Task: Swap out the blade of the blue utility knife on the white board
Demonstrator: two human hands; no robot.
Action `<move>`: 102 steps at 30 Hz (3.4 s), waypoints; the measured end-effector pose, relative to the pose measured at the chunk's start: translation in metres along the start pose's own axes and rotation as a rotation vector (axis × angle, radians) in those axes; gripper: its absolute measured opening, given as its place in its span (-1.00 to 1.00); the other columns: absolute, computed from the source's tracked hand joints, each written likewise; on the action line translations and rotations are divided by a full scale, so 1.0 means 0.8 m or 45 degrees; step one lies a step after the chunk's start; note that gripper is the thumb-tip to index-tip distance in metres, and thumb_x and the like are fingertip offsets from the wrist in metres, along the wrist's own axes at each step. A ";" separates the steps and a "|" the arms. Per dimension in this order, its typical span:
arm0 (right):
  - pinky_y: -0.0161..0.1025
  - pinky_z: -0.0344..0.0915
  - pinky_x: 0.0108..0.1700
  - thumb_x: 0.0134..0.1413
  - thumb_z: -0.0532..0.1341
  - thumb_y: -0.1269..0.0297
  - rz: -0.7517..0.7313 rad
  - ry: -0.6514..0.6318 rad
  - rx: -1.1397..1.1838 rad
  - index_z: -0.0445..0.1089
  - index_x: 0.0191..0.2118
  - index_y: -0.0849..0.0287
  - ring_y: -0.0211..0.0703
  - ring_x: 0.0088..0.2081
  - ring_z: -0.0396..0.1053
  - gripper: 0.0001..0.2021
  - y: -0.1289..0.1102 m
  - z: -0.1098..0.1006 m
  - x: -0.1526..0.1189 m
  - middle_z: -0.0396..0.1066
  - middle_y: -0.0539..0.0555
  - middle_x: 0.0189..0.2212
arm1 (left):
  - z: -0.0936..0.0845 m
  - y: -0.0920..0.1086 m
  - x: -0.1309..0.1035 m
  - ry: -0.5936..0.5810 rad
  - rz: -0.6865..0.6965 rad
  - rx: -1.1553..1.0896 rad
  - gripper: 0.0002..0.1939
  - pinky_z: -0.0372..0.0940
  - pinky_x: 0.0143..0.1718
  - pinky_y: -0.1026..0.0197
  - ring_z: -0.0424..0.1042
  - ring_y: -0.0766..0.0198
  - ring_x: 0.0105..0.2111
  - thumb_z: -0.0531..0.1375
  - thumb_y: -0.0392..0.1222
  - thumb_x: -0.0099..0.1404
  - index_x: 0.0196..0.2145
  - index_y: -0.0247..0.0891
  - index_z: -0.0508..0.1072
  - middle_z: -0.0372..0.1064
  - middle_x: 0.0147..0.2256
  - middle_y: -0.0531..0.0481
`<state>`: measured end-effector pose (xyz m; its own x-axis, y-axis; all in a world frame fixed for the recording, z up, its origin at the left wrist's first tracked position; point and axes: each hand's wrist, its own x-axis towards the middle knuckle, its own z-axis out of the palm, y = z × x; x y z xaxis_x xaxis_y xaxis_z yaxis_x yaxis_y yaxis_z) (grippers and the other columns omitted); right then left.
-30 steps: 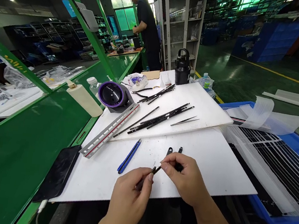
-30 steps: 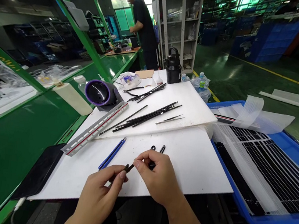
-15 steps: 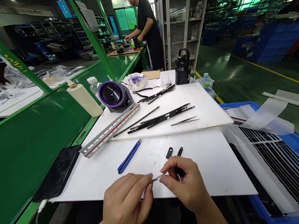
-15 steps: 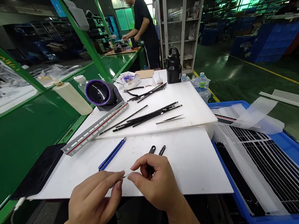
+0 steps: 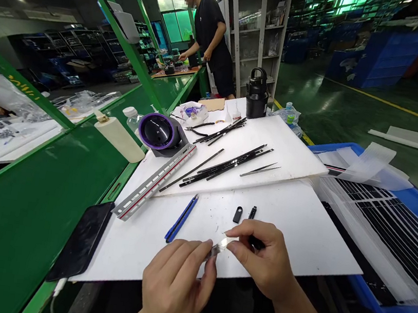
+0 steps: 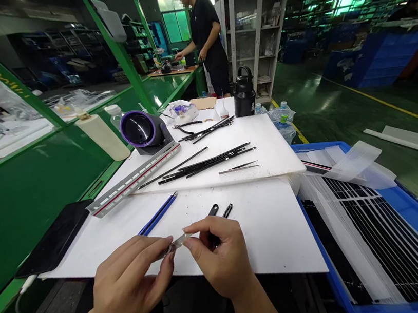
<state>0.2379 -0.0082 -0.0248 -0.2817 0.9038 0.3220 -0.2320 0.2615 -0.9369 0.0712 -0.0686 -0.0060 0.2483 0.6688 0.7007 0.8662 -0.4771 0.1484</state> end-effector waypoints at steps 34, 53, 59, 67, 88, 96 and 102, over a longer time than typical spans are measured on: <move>-0.27 0.18 -0.48 0.04 0.24 0.47 -0.153 0.060 -0.414 0.50 -0.30 0.13 -0.26 -0.54 0.22 -0.86 0.002 0.005 0.007 0.33 -0.06 -0.58 | 0.031 -0.015 -0.004 -0.362 -0.431 -0.307 -0.54 0.27 -0.44 0.19 0.26 0.35 -0.52 0.15 -0.14 0.23 0.07 -0.23 0.19 0.33 -0.26 -0.04; -0.25 0.24 -0.43 0.01 0.21 0.51 -0.078 0.112 -0.491 0.51 -0.33 0.11 -0.24 -0.53 0.26 -0.82 0.006 -0.004 0.012 0.36 -0.06 -0.57 | 0.065 -0.012 0.030 -0.219 -0.307 -0.343 -0.56 0.25 -0.44 0.19 0.37 0.23 -0.42 0.10 -0.29 0.09 -0.02 -0.26 0.27 0.33 -0.37 -0.01; -0.26 0.23 -0.45 -0.02 0.22 0.50 -0.015 0.147 -0.450 0.50 -0.37 0.12 -0.23 -0.53 0.26 -0.85 0.004 -0.004 0.012 0.34 -0.07 -0.58 | 0.069 -0.014 0.036 -0.179 -0.208 -0.247 -0.60 0.23 -0.52 0.22 0.36 0.26 -0.50 0.10 -0.30 0.03 -0.11 -0.26 0.31 0.35 -0.45 0.01; -0.27 0.23 -0.45 -0.03 0.22 0.49 0.037 0.165 -0.427 0.50 -0.38 0.13 -0.24 -0.53 0.25 -0.86 0.005 -0.002 0.013 0.33 -0.07 -0.59 | 0.073 -0.013 0.036 -0.144 -0.228 -0.211 -0.63 0.21 -0.55 0.23 0.34 0.29 -0.55 0.09 -0.35 -0.01 -0.17 -0.26 0.34 0.35 -0.48 0.04; -0.23 0.24 -0.33 0.06 0.27 0.13 0.253 0.317 -0.248 0.49 -0.39 0.10 -0.13 -0.40 0.30 -0.84 -0.004 -0.020 0.008 0.40 -0.01 -0.51 | 0.073 -0.016 0.026 -0.178 -0.238 -0.232 -0.53 0.16 -0.53 0.15 0.30 0.22 -0.54 0.06 -0.33 -0.10 -0.14 -0.23 0.28 0.31 -0.44 -0.01; -0.34 0.05 -0.55 -0.11 0.42 0.20 0.257 0.738 0.515 0.51 -0.36 0.18 -0.34 -0.58 0.05 -0.80 0.016 -0.045 0.013 0.17 -0.08 -0.67 | 0.064 -0.024 0.016 0.044 -0.361 -0.300 -0.53 0.16 -0.53 0.19 0.25 0.28 -0.54 0.07 -0.31 0.07 -0.01 -0.22 0.20 0.22 -0.43 0.02; -0.39 0.05 -0.55 -0.13 0.44 0.25 0.251 0.848 0.670 0.50 -0.35 0.22 -0.39 -0.57 0.05 -0.79 0.015 -0.042 0.017 0.16 -0.08 -0.65 | 0.059 -0.030 0.005 0.030 -0.410 -0.432 -0.56 0.17 -0.53 0.23 0.23 0.29 -0.53 0.05 -0.25 0.19 0.04 -0.21 0.15 0.18 -0.45 0.06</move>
<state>0.2626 0.0184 -0.0364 0.2029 0.9692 -0.1398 -0.6829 0.0377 -0.7295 0.0721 -0.0274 -0.0399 -0.0234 0.8024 0.5963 0.7058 -0.4092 0.5783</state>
